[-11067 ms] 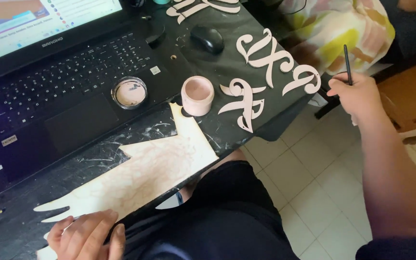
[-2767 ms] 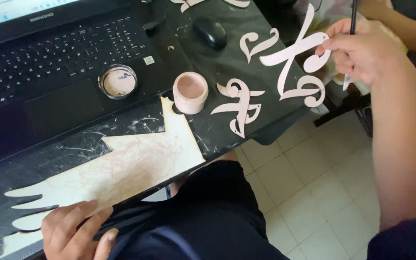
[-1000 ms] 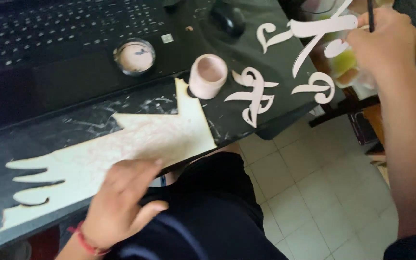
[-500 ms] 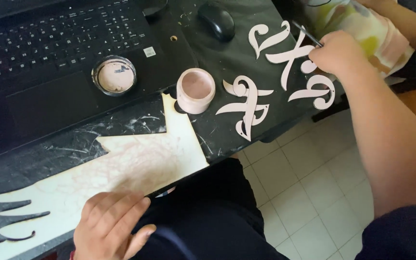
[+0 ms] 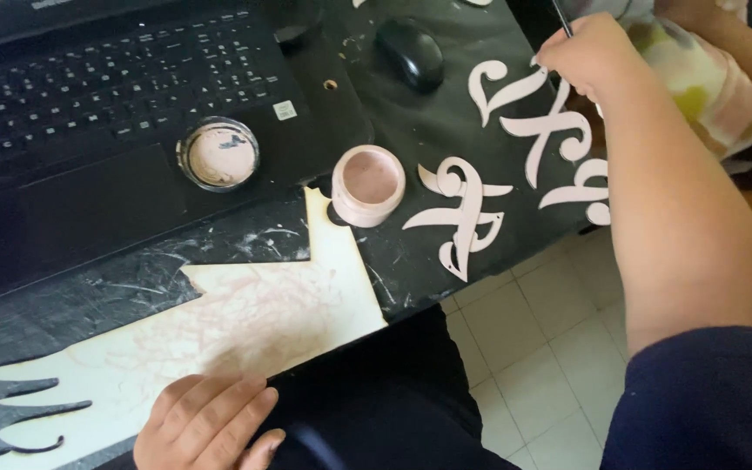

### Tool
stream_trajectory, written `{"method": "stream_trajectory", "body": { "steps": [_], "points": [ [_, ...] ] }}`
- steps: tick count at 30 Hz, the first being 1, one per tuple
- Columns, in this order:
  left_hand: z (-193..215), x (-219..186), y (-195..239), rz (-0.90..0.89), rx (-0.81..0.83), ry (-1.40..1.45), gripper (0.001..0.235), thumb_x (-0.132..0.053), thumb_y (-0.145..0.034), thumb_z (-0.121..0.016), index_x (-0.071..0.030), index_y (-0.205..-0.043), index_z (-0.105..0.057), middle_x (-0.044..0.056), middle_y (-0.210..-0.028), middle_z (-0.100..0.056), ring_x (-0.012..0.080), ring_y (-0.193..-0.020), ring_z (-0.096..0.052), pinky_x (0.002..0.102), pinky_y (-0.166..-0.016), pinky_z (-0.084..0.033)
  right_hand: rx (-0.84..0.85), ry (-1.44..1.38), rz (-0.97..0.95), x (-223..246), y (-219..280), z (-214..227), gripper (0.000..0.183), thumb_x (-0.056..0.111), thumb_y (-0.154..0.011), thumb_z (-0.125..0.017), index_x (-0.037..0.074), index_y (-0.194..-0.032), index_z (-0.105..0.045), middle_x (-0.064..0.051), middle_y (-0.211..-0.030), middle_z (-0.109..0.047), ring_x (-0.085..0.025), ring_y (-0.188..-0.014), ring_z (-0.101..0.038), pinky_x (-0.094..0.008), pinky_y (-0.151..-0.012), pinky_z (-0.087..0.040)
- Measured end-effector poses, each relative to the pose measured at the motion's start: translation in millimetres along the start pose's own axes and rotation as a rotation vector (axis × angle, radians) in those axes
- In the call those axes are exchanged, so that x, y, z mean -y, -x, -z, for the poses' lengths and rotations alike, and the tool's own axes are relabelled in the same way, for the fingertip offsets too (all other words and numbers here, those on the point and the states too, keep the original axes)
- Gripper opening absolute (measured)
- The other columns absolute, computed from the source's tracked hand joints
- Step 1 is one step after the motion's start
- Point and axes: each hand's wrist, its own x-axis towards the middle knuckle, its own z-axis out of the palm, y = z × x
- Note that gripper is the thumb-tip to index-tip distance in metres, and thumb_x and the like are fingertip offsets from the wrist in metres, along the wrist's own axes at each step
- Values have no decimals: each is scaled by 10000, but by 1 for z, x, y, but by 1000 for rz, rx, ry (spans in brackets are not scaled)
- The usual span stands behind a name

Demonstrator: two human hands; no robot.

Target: Painting decorative wooden letters with a paintbrush and light-colored paint on a desk.

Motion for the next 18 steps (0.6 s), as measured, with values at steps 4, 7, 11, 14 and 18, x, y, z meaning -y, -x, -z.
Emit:
{"method": "stream_trajectory", "body": {
  "steps": [4,7,11,14,18],
  "points": [
    [0,0,0,-10,-14,10,259,-409,-902,-638,-179,-997,-708,-5,-993,-719,164,-825,-694,288,-703,-518,-16,-5,17,-7,-27,-2,63,213,-907,-714,226,-966,-730,-35,-751,-613,-173,-630,-507,-340,-628,-460],
    [2,-2,-7,4,-13,22,237,-397,-896,-632,-182,-948,-718,-12,-960,-730,160,-806,-701,278,-691,-509,-38,-169,64,-7,-14,19,101,199,-947,-685,296,-969,-697,86,-947,-661,-71,-692,-459,-248,-597,-419],
    [2,3,-4,-77,-8,4,260,-433,-911,-637,-196,-990,-707,-28,-981,-727,148,-813,-695,264,-704,-493,-45,-335,68,20,88,63,260,290,-935,-691,245,-1184,-633,21,-1279,-647,-138,-1224,-635,-392,-1154,-404],
    [10,-4,-10,48,80,41,259,-402,-889,-660,-184,-1003,-744,-7,-1036,-719,175,-888,-683,310,-757,-495,-74,-445,231,-1,123,75,66,244,-1112,-632,229,-1058,-666,154,-760,-554,73,-499,-356,-129,-424,-284],
    [21,-10,-35,172,145,336,312,-344,-903,-604,-121,-1104,-688,47,-1083,-700,208,-950,-696,368,-849,-510,157,-689,776,-12,160,77,165,51,-1112,-484,93,-980,-574,29,-670,-489,1,-395,-347,-164,-323,-247]
  ]
}}
